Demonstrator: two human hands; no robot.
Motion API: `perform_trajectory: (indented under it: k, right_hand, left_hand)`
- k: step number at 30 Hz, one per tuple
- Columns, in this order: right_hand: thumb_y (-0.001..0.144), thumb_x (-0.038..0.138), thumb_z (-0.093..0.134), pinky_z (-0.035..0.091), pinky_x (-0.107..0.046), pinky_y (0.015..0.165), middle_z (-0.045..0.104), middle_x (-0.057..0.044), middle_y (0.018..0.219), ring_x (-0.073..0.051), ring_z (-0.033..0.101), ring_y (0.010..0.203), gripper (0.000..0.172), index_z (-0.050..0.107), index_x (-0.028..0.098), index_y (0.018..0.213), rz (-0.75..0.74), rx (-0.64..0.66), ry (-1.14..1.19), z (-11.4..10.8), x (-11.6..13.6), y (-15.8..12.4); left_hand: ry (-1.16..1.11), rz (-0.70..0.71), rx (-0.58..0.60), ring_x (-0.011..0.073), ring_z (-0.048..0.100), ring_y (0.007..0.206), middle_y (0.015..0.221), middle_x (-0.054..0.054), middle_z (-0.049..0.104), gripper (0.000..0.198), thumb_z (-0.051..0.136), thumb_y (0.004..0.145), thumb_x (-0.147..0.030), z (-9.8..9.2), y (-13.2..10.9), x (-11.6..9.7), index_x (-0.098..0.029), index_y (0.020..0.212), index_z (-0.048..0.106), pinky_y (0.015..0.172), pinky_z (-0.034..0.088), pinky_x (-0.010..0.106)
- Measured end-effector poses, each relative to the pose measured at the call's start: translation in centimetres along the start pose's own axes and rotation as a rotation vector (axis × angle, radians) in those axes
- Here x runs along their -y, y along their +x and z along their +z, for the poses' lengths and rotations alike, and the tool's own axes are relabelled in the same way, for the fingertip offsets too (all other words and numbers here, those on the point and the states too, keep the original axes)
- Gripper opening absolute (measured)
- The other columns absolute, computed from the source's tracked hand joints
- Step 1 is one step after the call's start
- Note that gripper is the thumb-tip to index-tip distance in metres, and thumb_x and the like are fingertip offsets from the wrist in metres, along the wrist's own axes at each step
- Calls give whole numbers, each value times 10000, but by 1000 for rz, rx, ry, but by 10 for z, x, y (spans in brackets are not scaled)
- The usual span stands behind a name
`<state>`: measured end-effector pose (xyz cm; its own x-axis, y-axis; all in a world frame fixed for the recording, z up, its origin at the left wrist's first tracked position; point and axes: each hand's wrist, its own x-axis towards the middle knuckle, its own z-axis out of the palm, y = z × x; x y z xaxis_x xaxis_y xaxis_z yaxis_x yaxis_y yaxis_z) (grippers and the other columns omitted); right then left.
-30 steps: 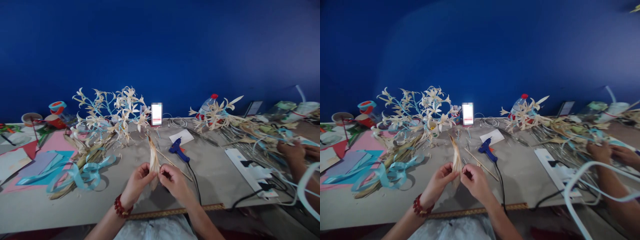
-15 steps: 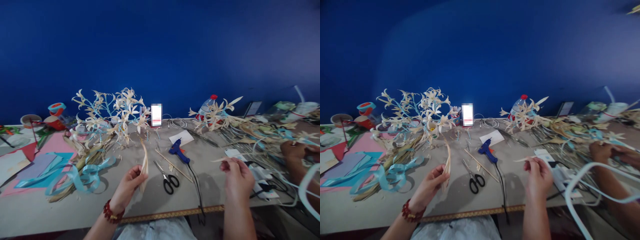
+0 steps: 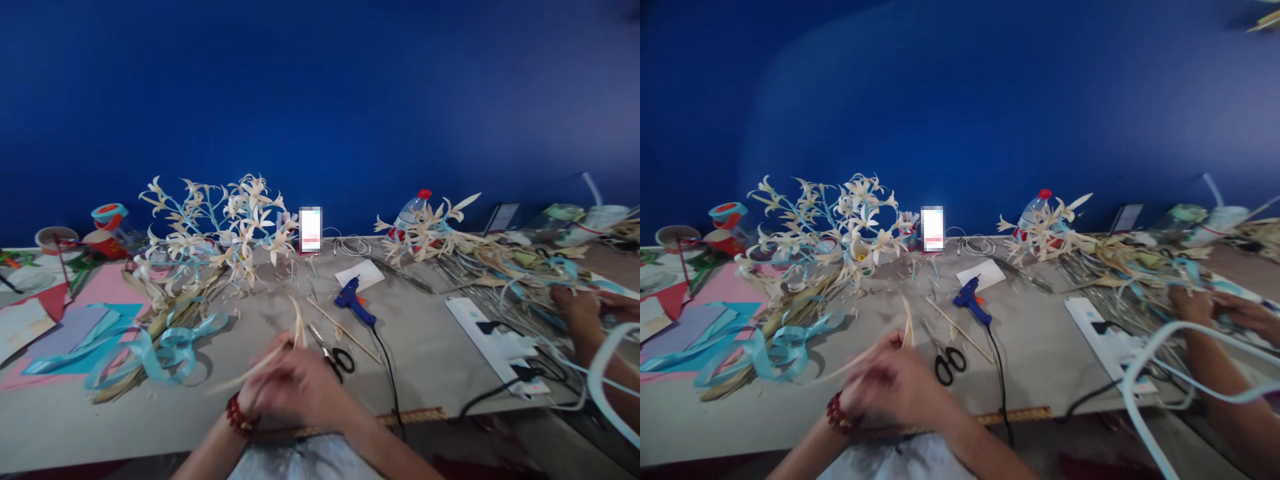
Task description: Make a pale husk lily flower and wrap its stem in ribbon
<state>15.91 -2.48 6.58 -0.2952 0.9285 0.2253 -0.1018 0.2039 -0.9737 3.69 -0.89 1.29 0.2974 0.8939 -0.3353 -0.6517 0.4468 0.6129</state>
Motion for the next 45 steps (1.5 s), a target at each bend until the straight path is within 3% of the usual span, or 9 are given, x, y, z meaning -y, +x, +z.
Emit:
perform_trajectory:
  k: [1,2,3,7,11,15,21,34,45]
  right_hand:
    - [718,342,742,504,-235,625,738,13,846,-161,655,662,206,718,272,910,1,123,-22,10,4,1]
    - [741,290,713,496,-230,658,734,31,866,-160,658,713,224,707,291,965,21,232,-121,15,7,2]
    - [800,248,641,483,-230,668,726,29,860,-157,649,735,163,706,282,945,38,207,-227,15,9,3]
    - [889,302,546,418,-224,562,619,10,688,-133,545,596,148,635,207,819,60,-170,-429,-16,3,2]
    - [816,315,651,410,-219,549,620,8,763,-123,533,599,156,605,203,914,177,-147,-469,-35,-14,-7]
    - [824,306,617,408,-216,551,566,28,664,-118,523,598,134,580,193,760,275,-90,-259,-28,-28,-13]
    - [795,316,592,413,-223,513,525,51,557,-104,505,504,156,550,189,715,443,-95,144,-28,-35,-12]
    - [772,231,569,317,-207,464,458,61,546,-93,434,489,122,524,194,664,294,-99,-156,-35,-37,-12]
    - [737,168,553,343,-223,545,540,32,582,-125,494,554,98,529,196,646,119,-201,-682,-24,-29,-14]
  left_hand:
    - [-14,13,0,144,531,502,537,0,616,142,776,650,-269,1,-1,3,-154,632,694,423,422,210]
    - [10,40,-5,146,539,526,565,-2,626,141,790,632,-266,2,-2,4,-158,655,702,450,439,208]
    - [53,68,-11,142,547,552,600,-6,635,148,809,612,-244,2,-3,5,-166,680,703,488,452,203]
    - [228,113,-44,105,522,550,635,-29,602,197,813,659,-255,-2,-5,-2,-173,715,642,516,420,194]
    - [331,135,-55,77,497,560,655,-40,576,233,778,721,-292,-1,-6,-8,-171,722,580,530,399,177]
    - [268,48,10,86,527,589,677,-29,588,212,764,740,-283,4,-6,-10,-164,766,591,563,436,189]
    - [296,-33,44,115,571,591,689,1,626,222,765,727,-297,6,-11,-17,-141,793,622,592,485,238]
    - [531,124,43,96,505,611,686,-10,590,236,738,750,-324,6,-11,-16,-141,763,589,588,419,201]
    - [709,297,6,110,482,632,683,-11,557,191,690,781,-301,6,-13,-7,-158,741,571,592,404,205]
